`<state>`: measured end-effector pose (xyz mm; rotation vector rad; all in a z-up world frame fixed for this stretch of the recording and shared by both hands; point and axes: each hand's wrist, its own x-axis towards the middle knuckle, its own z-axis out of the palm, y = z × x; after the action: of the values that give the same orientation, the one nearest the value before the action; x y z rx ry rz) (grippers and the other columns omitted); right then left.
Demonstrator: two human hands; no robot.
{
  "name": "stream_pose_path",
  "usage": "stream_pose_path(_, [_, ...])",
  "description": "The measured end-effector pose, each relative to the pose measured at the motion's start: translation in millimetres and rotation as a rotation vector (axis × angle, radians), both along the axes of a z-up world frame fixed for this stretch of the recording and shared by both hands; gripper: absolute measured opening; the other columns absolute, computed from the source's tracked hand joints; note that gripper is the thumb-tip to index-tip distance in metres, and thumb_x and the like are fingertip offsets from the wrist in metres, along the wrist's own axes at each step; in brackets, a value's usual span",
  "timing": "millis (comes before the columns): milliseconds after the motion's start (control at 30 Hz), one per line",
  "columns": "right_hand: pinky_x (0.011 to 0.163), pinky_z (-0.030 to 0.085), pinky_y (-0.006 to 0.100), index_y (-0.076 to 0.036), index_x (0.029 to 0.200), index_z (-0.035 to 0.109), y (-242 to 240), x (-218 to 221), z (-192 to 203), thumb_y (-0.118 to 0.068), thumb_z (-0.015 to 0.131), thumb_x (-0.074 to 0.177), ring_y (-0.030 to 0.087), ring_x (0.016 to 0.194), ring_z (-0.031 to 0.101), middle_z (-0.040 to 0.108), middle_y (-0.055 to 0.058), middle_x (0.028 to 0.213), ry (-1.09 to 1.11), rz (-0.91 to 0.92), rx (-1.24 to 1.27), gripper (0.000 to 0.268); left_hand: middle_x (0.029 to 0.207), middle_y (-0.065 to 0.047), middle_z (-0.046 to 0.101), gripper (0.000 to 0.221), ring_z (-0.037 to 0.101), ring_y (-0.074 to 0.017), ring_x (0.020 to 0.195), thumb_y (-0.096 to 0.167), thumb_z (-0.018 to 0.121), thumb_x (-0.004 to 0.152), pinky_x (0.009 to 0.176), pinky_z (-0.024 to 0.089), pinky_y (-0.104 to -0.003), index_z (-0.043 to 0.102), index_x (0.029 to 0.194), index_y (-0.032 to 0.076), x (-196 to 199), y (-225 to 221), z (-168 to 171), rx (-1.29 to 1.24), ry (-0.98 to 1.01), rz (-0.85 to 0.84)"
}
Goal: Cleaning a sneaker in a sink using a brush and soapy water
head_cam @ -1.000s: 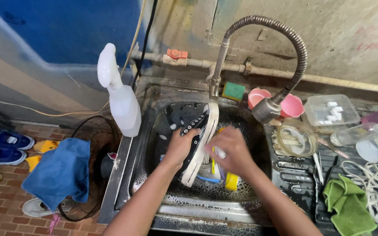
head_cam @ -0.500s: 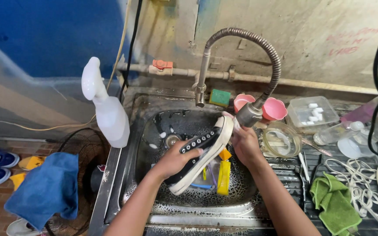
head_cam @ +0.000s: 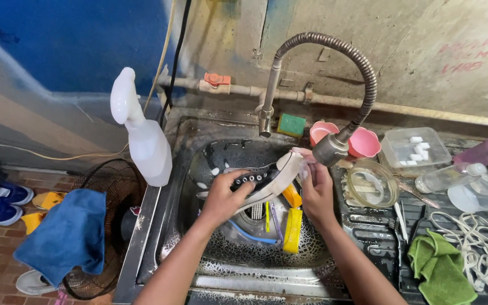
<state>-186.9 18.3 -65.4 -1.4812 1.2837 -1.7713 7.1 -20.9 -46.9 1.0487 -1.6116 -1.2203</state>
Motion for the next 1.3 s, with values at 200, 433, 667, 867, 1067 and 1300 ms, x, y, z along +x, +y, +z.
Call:
stream_pose_path(200, [0.072, 0.045, 0.032, -0.003, 0.074, 0.059, 1, 6, 55, 0.0, 0.056, 0.074, 0.024, 0.074, 0.058, 0.059, 0.005, 0.076, 0.678, -0.054, -0.226, 0.004, 0.059, -0.009, 0.062, 0.014, 0.06, -0.0224, 0.061, 0.024, 0.068, 0.063, 0.051, 0.043, -0.027, 0.068, 0.072, 0.014, 9, 7, 31, 0.033, -0.191, 0.17])
stream_pose_path(433, [0.067, 0.042, 0.029, -0.015, 0.069, 0.061, -6, 5, 39, -0.02, 0.059, 0.08, 0.018, 0.064, 0.054, 0.06, -0.004, 0.073, 0.948, -0.144, -0.307, 0.012, 0.064, -0.005, 0.063, 0.015, 0.061, -0.0281, 0.07, 0.032, 0.064, 0.064, 0.057, 0.046, -0.033, 0.067, 0.071, 0.02, 5, 15, 33, 0.016, -0.316, 0.218])
stream_pose_path(667, [0.07, 0.039, 0.032, -0.014, 0.066, 0.062, -3, 18, 30, -0.014, 0.061, 0.075, 0.021, 0.073, 0.05, 0.057, 0.0, 0.073, 1.123, -0.044, -0.296, 0.009, 0.072, -0.004, 0.064, 0.019, 0.06, -0.0296, 0.075, 0.035, 0.057, 0.069, 0.065, 0.048, -0.038, 0.064, 0.077, 0.019, 2, 22, 28, -0.028, -0.432, 0.135])
stream_pose_path(867, [0.077, 0.036, 0.033, -0.018, 0.067, 0.061, -3, 18, 31, -0.013, 0.062, 0.075, 0.02, 0.078, 0.05, 0.056, -0.002, 0.073, 1.163, -0.16, -0.288, 0.009, 0.076, -0.004, 0.064, 0.023, 0.061, -0.0297, 0.077, 0.036, 0.054, 0.072, 0.067, 0.048, -0.04, 0.064, 0.081, 0.018, 2, 28, 34, -0.034, -0.473, 0.11])
stream_pose_path(1067, [0.078, 0.035, 0.032, -0.021, 0.064, 0.06, -6, 10, 24, -0.016, 0.057, 0.076, 0.014, 0.082, 0.049, 0.055, -0.008, 0.076, 1.248, -0.153, -0.276, 0.012, 0.077, -0.004, 0.064, 0.024, 0.06, -0.0301, 0.078, 0.036, 0.053, 0.073, 0.068, 0.048, -0.04, 0.064, 0.083, 0.017, 2, 26, 33, -0.031, -0.497, 0.097])
stream_pose_path(1300, [0.073, 0.038, 0.034, -0.024, 0.064, 0.06, -5, 19, 31, -0.017, 0.056, 0.076, 0.016, 0.075, 0.053, 0.057, -0.007, 0.072, 1.365, -0.21, -0.358, 0.014, 0.078, -0.005, 0.064, 0.024, 0.06, -0.0304, 0.079, 0.036, 0.054, 0.073, 0.068, 0.047, -0.041, 0.064, 0.084, 0.017, 1, 21, 32, 0.001, -0.493, 0.121])
